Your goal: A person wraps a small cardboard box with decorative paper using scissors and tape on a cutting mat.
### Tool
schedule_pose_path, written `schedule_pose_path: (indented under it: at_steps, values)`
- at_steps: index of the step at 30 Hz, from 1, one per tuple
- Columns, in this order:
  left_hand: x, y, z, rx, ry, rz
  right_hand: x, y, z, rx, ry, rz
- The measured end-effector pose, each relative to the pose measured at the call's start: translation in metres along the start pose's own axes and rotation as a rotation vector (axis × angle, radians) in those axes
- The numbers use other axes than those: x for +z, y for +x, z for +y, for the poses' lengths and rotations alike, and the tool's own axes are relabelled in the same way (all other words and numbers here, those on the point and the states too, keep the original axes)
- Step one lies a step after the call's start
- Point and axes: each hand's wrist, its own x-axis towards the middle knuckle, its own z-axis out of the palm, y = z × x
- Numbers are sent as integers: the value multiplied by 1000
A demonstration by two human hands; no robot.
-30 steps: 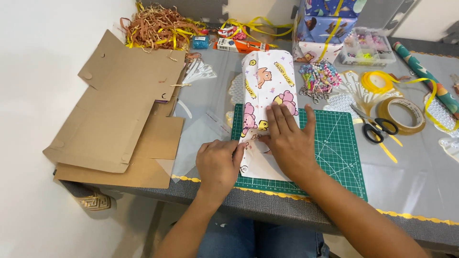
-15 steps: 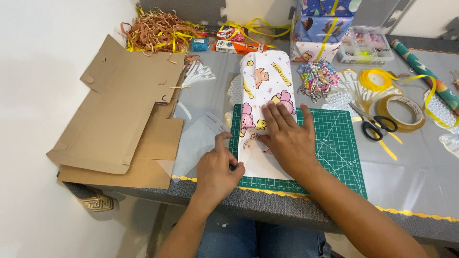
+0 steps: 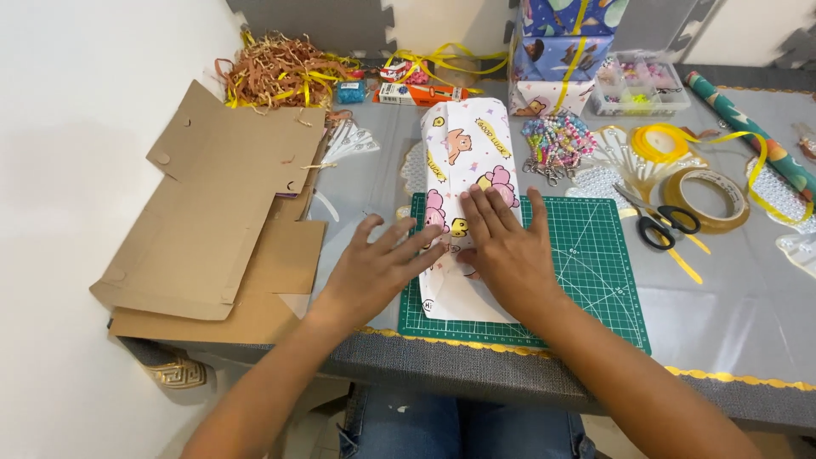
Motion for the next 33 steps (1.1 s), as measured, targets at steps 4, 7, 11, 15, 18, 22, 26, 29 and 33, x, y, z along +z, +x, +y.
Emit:
schedule_pose_path:
  at_steps: [4,7,11,15,18,22,26,29,33]
  values:
    - [6,9,-12,272,215,-62,9,-1,3,-16,7,-3]
    - [6,13,-18,432,357,-19,10,-2,4,-22,24,-8]
    - [-1,23,-19,566,314,-83,8,-2,3,-25,56,-17]
    - [0,23,-20,596,262,-206,6,-2,3,-23,37,-15]
    - [12,17,-20,560,193,-299,6,-1,2,-25,42,-9]
    - [37,13,-20,438,-3,-323,7,-2,1,-23,-4,3]
    - [52,10,-22,406,-144,-254,8,-2,-1,-32,-48,39]
    - [42,14,-23,379,-206,-247,7,-2,-1,-32,-14,47]
    - [2,33,-29,375,-19,-212,10,-3,-2,-32,-21,50]
